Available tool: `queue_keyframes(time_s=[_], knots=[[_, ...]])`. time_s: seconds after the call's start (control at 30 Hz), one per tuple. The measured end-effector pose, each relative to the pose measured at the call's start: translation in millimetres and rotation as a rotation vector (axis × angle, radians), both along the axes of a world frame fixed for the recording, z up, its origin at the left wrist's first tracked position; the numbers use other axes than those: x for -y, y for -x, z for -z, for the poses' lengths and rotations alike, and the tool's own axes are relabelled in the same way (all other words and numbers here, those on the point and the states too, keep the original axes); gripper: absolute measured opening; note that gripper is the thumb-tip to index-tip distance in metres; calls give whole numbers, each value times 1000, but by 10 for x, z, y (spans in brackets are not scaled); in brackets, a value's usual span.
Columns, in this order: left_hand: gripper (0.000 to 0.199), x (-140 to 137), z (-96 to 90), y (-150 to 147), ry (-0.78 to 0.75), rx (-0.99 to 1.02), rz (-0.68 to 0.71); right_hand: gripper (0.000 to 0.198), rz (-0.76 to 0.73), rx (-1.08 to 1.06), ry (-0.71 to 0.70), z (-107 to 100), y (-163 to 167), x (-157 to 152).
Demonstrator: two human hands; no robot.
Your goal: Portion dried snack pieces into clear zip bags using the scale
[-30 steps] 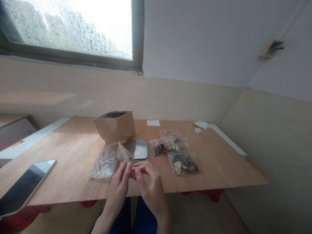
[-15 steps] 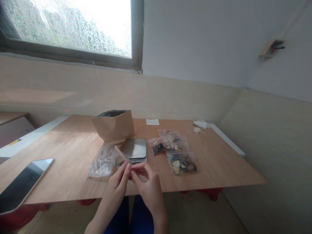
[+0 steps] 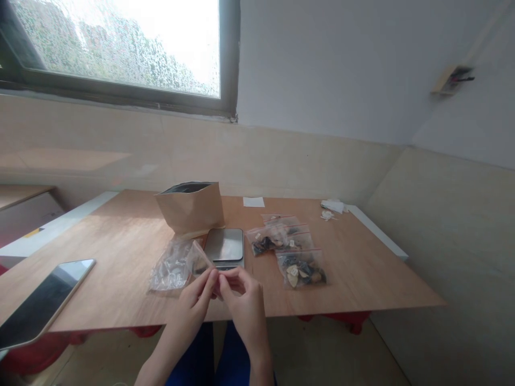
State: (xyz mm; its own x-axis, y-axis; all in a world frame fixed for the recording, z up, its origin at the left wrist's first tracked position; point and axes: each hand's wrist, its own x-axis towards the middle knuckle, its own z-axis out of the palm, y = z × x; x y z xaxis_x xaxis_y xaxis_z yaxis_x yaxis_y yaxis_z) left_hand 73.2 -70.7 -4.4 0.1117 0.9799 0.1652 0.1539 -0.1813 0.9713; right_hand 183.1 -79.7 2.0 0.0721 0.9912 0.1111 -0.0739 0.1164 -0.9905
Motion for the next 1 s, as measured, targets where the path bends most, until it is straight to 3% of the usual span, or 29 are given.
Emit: queue_keyframes(time_s=[0.2,0.47,0.53,0.67,0.73,0.83,1.0], knots=[[28,-6,24,-26,17,-24,38,20,61,-85,28,71,-14,-38],[29,-37,89,-44,31,-69,-63,19,115,-53,32,141,80,-75],[28,-34,92,-2,22,-102,-108,21,201,-46,39,152,48,-91],[29,-27,80,163,1,-124,-278,30,547,-118,11,194,-177,-127],[32,-24,70,226,-14,-121,-286,33,613,-148,-15,203,-277,-126],[35,-7,69,219,3,-44,-236,34,597,-172,-43,171,-296,-96],[36,15,229,41,127,350,-302,33,522,-224,-55,43,-129,-39]])
